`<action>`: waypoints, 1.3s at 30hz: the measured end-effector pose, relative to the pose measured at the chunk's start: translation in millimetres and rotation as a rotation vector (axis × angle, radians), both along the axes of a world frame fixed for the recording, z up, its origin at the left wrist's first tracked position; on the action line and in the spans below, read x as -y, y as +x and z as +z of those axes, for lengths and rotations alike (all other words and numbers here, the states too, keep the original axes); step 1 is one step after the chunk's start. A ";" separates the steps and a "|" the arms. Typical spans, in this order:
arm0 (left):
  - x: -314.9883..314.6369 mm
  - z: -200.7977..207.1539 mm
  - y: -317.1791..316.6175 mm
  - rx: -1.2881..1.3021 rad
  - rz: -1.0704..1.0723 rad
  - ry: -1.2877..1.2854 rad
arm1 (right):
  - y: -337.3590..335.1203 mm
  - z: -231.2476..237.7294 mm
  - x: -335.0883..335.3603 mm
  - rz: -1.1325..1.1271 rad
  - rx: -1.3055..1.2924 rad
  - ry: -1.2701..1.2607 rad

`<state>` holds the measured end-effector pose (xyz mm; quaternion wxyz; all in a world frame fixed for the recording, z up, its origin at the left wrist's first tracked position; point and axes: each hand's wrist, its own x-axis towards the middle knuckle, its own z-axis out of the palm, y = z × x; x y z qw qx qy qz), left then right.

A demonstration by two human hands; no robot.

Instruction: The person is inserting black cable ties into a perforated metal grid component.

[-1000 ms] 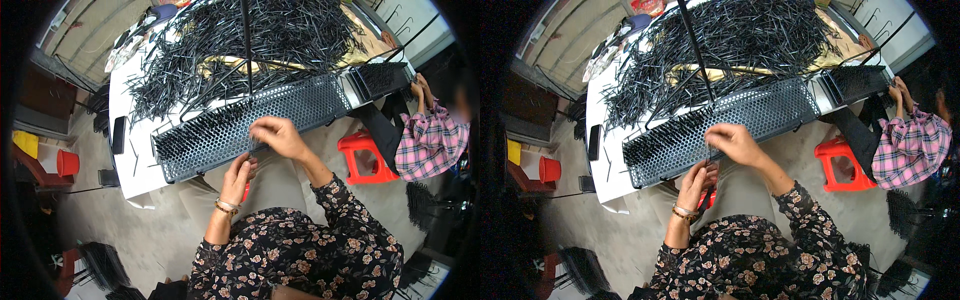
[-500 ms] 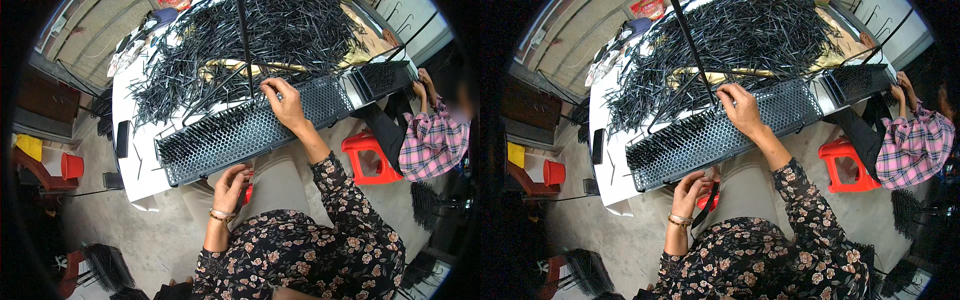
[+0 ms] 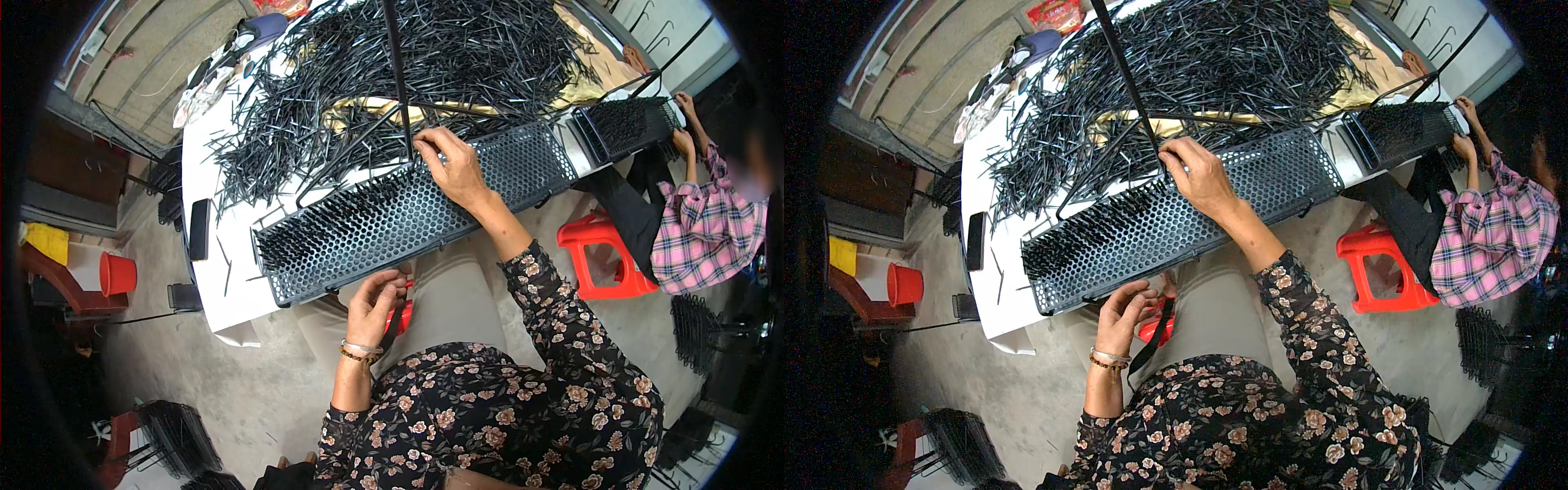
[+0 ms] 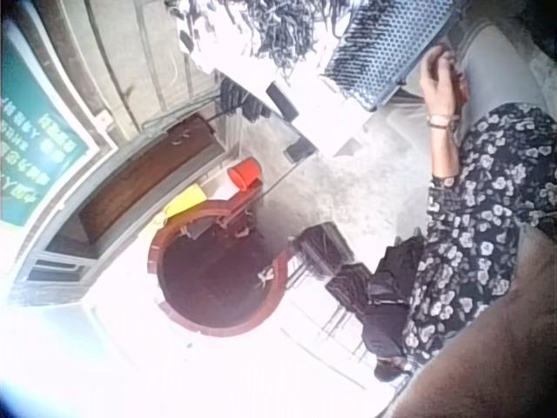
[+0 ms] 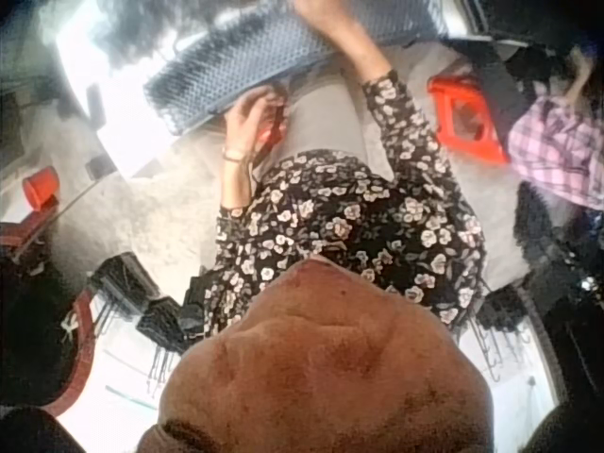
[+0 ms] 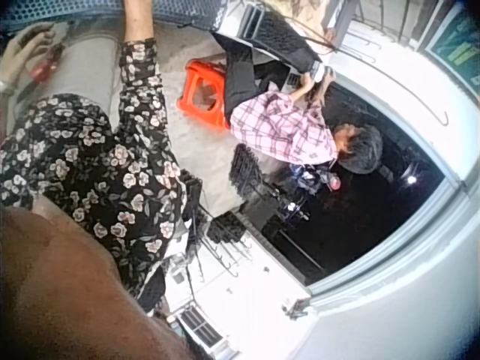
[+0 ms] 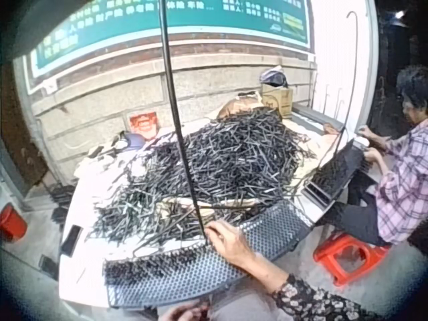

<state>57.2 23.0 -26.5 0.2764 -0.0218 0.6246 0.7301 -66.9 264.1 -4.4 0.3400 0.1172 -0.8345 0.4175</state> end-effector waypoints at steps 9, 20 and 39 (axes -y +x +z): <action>1.1 2.9 -0.4 -0.024 -0.004 -0.020 | -0.2 -9.5 2.3 0.033 0.047 0.028; 10.4 -0.6 3.7 -0.017 0.040 -0.026 | 4.6 -11.0 -0.4 0.107 0.059 0.053; 14.0 0.6 6.9 -0.023 0.059 -0.025 | 0.6 1.8 -0.5 0.066 0.022 0.244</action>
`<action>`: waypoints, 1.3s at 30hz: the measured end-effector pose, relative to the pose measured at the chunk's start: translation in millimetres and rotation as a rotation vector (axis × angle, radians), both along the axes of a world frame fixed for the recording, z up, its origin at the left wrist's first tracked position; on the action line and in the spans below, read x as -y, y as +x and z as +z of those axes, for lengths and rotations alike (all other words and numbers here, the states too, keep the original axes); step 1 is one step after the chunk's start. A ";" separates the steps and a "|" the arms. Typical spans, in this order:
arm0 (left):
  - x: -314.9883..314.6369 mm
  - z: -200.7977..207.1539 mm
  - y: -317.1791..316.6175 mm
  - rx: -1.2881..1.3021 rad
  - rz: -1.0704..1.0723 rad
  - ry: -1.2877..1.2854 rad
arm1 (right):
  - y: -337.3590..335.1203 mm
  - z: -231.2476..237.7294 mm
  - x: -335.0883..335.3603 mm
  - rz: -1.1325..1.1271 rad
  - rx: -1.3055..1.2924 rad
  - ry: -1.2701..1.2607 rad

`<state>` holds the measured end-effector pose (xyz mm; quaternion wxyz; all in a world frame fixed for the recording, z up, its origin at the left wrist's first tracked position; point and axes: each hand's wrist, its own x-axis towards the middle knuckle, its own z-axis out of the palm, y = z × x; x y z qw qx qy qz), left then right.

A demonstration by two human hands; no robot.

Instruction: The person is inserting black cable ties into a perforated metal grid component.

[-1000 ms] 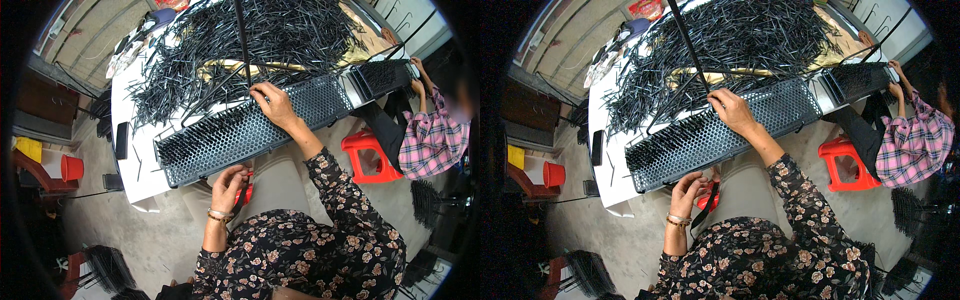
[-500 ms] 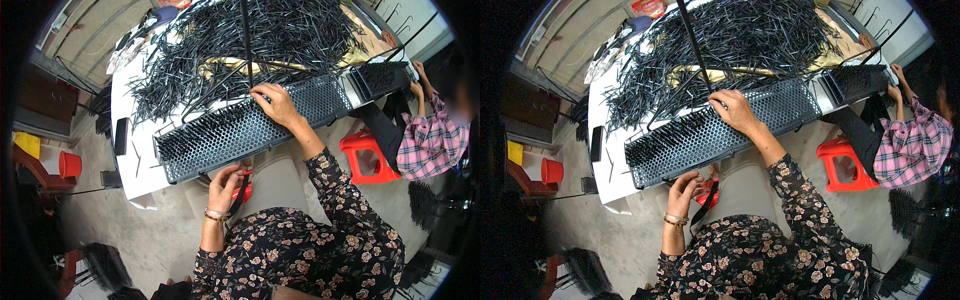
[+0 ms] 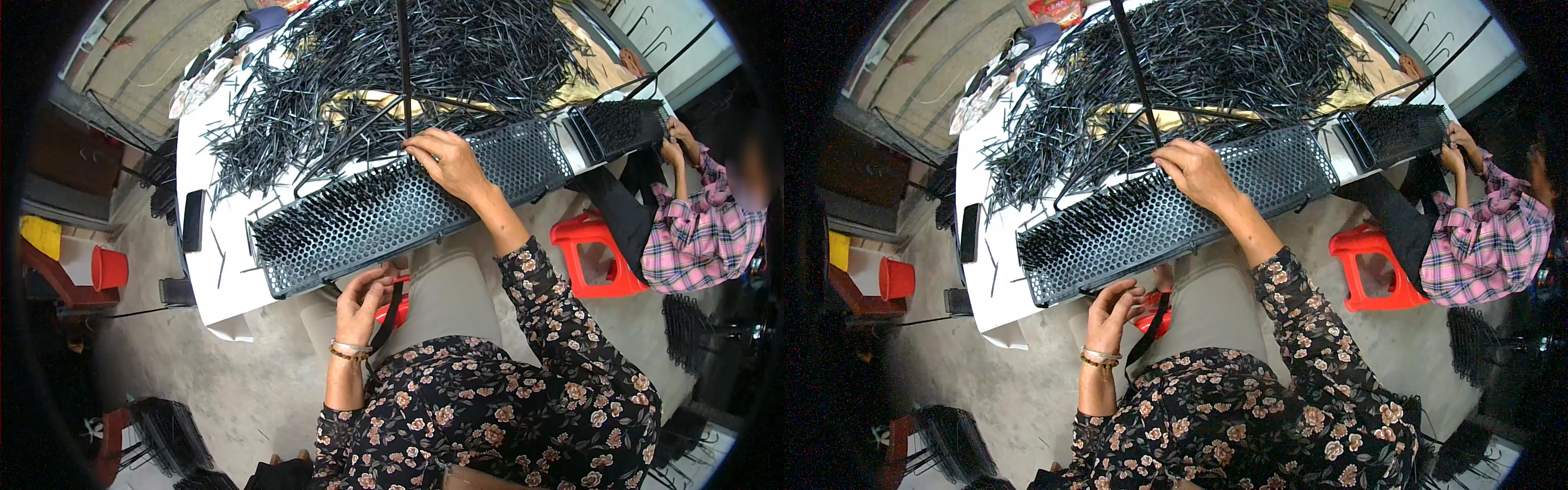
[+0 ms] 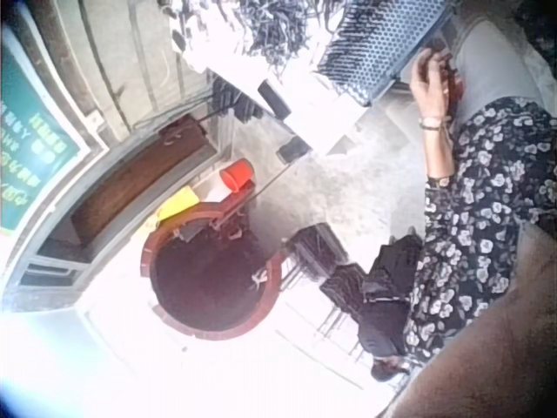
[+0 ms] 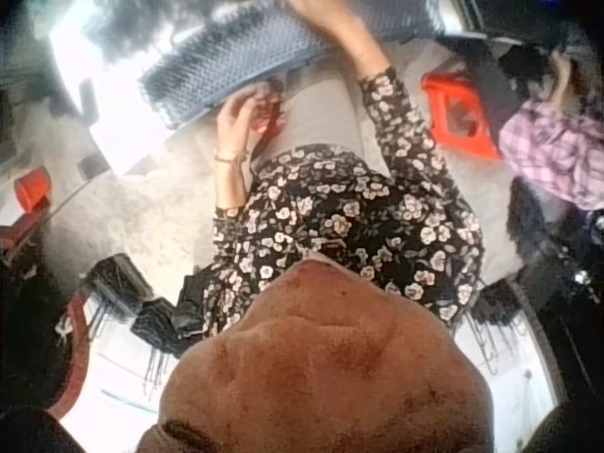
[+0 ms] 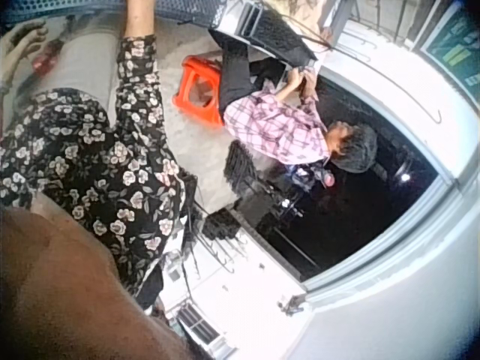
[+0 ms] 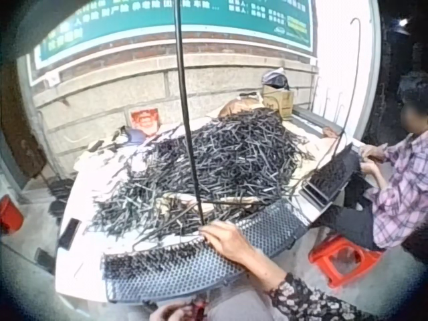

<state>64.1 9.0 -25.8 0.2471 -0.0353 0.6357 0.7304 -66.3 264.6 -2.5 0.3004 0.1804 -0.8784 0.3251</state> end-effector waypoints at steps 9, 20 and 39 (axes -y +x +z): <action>3.3 -2.6 -1.9 0.001 0.002 0.015 | -2.1 6.5 1.8 -0.008 0.022 0.086; 22.6 5.5 -3.1 0.023 0.170 -0.022 | -1.8 9.3 1.8 -0.101 0.041 0.183; 170.9 -34.7 -67.1 -0.055 0.699 -0.277 | 23.7 7.6 -35.4 -0.089 0.066 -0.100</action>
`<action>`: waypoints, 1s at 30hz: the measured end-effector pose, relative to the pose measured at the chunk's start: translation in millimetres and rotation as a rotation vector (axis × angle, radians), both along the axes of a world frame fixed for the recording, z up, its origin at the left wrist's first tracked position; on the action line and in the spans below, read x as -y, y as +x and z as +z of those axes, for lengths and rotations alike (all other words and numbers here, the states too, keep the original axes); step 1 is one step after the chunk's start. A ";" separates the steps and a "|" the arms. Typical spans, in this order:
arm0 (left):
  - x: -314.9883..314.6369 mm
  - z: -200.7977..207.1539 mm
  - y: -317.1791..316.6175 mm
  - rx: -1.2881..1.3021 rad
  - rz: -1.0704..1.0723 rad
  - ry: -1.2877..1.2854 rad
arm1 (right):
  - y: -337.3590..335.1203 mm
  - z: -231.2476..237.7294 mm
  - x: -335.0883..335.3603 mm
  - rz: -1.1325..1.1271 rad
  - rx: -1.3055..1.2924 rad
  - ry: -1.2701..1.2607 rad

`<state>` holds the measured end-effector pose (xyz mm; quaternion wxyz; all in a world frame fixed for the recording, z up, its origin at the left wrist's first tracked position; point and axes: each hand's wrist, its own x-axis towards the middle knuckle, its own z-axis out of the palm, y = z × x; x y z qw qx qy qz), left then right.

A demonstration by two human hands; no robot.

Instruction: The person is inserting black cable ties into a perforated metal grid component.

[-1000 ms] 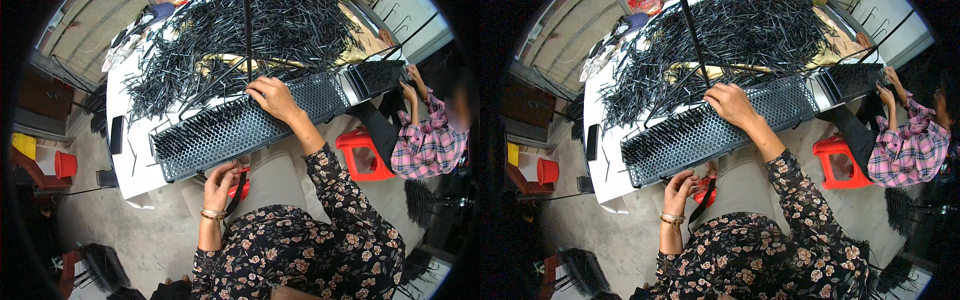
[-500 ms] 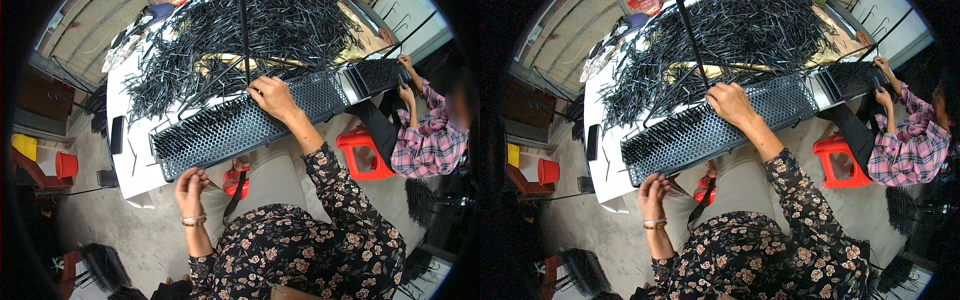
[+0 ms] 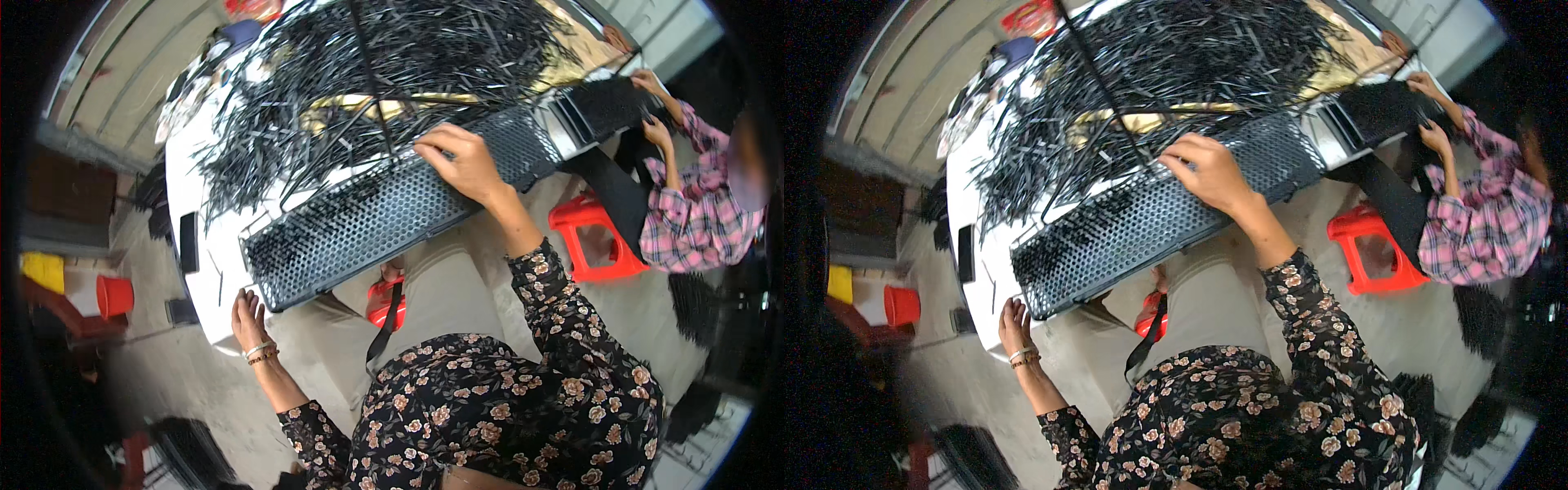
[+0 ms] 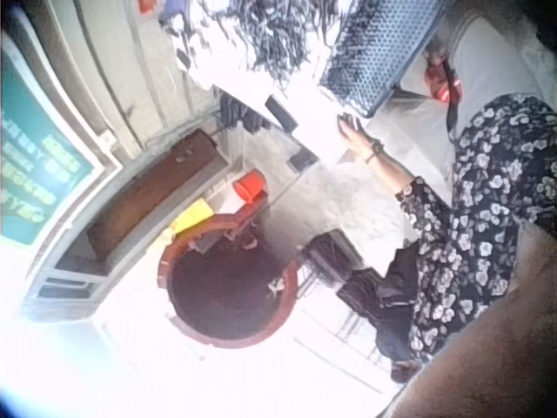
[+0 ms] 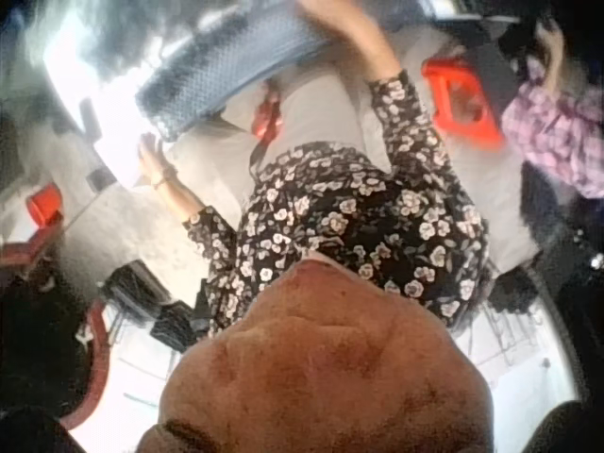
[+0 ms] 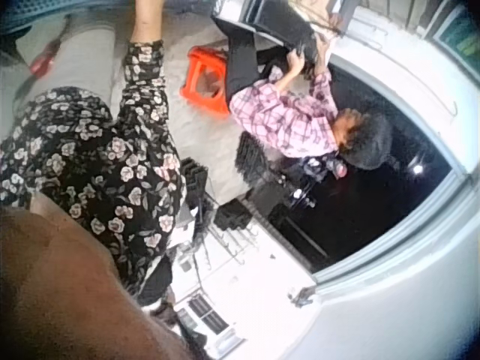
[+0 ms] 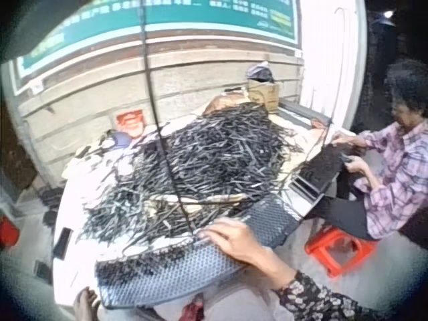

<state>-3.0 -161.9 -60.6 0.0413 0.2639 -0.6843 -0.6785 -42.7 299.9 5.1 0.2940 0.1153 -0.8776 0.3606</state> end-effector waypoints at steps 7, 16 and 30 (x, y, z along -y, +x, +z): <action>6.6 -37.5 -38.0 0.005 -0.233 0.100 | 60.9 -9.2 -203.5 -0.232 0.206 -0.731; -21.1 -30.3 -44.5 0.081 -0.193 0.374 | 41.3 -96.5 -232.4 0.078 0.408 -1.153; -2.6 -58.1 -48.2 -0.099 -0.153 0.428 | 35.5 -87.6 -216.5 0.123 0.376 -1.243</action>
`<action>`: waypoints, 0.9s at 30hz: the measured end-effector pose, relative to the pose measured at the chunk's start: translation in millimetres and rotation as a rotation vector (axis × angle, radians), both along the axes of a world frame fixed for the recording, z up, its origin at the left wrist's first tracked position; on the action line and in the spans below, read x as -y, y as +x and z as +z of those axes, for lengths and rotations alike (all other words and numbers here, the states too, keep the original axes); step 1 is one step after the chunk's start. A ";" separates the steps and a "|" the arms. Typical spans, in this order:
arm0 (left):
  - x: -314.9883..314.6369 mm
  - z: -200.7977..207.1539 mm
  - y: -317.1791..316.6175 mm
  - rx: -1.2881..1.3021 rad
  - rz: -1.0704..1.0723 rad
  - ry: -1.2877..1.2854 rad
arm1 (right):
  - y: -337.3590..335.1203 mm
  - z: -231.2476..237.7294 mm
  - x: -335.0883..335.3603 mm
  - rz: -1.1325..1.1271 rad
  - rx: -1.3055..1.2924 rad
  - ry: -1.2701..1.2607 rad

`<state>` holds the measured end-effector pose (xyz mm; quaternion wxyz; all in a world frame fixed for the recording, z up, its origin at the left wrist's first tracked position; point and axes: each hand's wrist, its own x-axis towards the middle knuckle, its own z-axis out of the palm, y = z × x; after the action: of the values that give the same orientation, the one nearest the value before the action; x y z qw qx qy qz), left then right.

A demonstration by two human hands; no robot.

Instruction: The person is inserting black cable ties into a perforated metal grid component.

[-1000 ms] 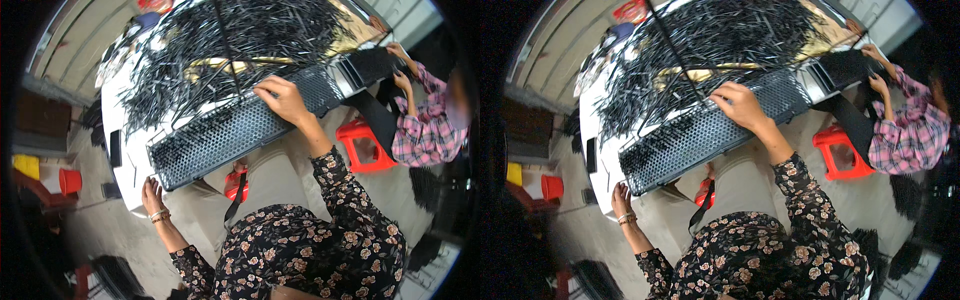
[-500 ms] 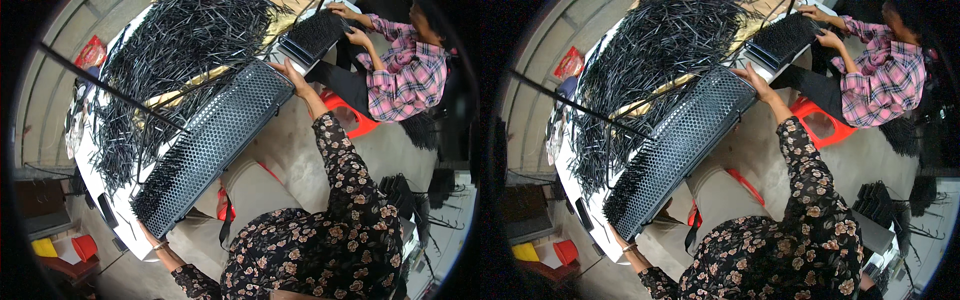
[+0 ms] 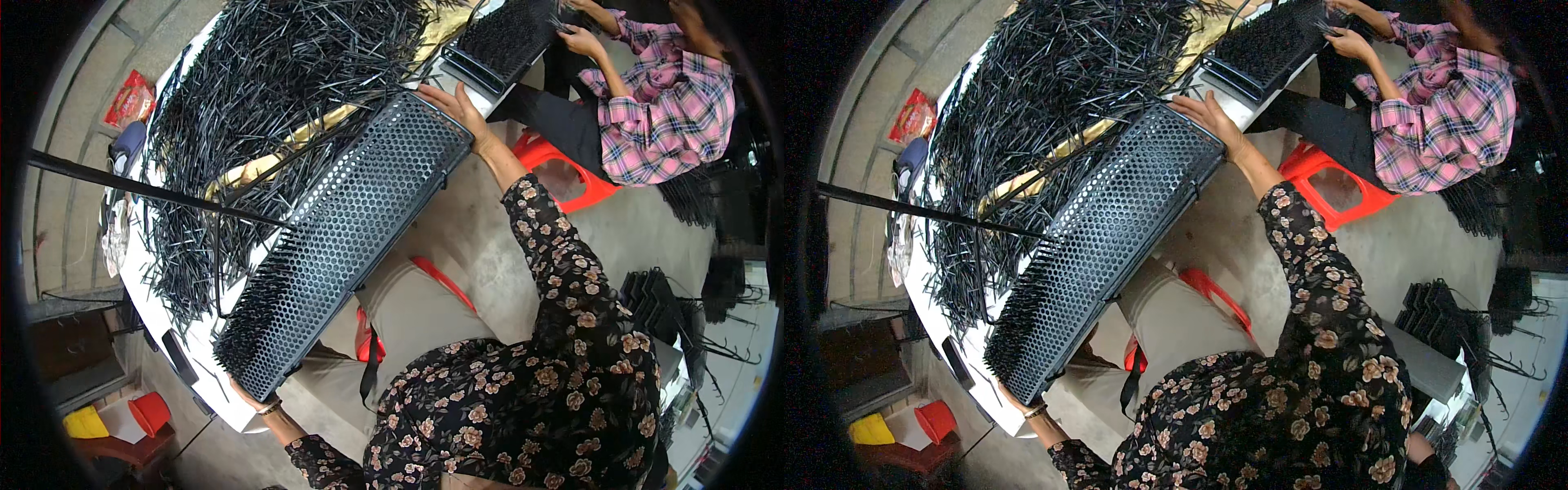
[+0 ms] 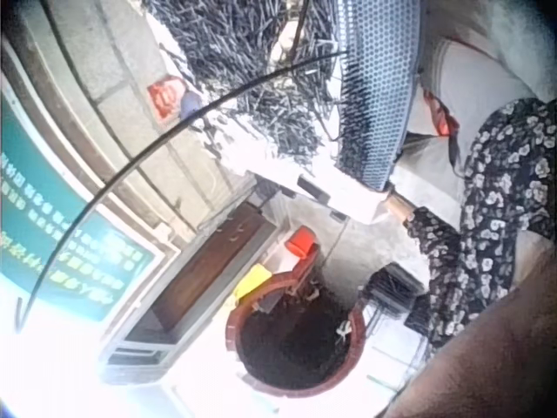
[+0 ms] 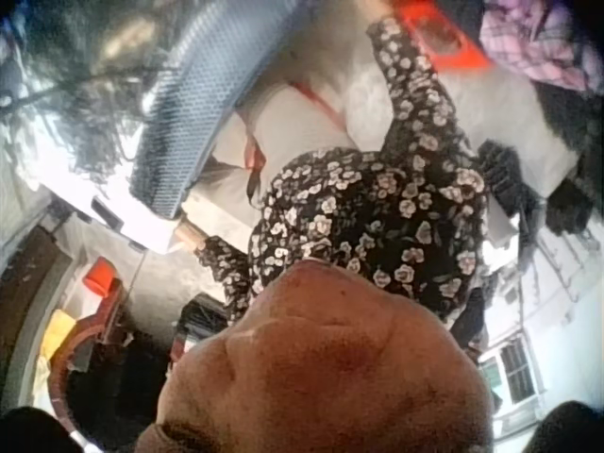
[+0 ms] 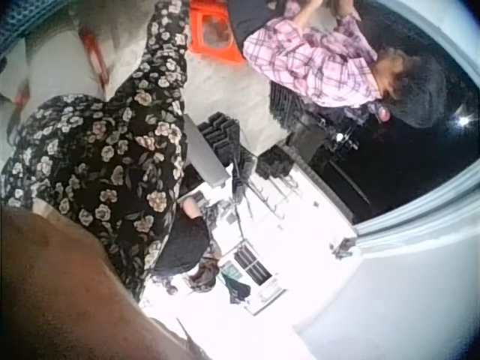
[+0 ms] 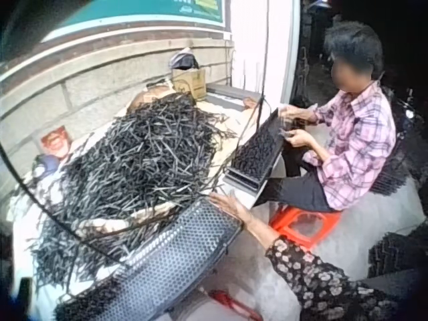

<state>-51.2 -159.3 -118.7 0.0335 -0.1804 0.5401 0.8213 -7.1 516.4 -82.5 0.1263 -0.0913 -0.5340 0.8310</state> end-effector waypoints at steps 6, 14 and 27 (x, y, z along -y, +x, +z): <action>-4.2 10.6 -1.4 -0.009 -0.074 0.022 | -7.9 -3.7 -16.6 -0.118 -0.037 -0.032; -5.1 19.4 7.2 0.015 -0.063 0.045 | -4.0 6.2 21.6 -0.071 -0.032 0.118; -7.7 23.5 -11.2 0.025 -0.080 -0.128 | -9.1 -59.4 -21.5 -0.049 0.153 0.113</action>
<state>-62.4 -151.6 -95.1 0.0617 -0.1706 0.5980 0.7807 -16.3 538.0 -142.0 0.1104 -0.1605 -0.5858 0.7867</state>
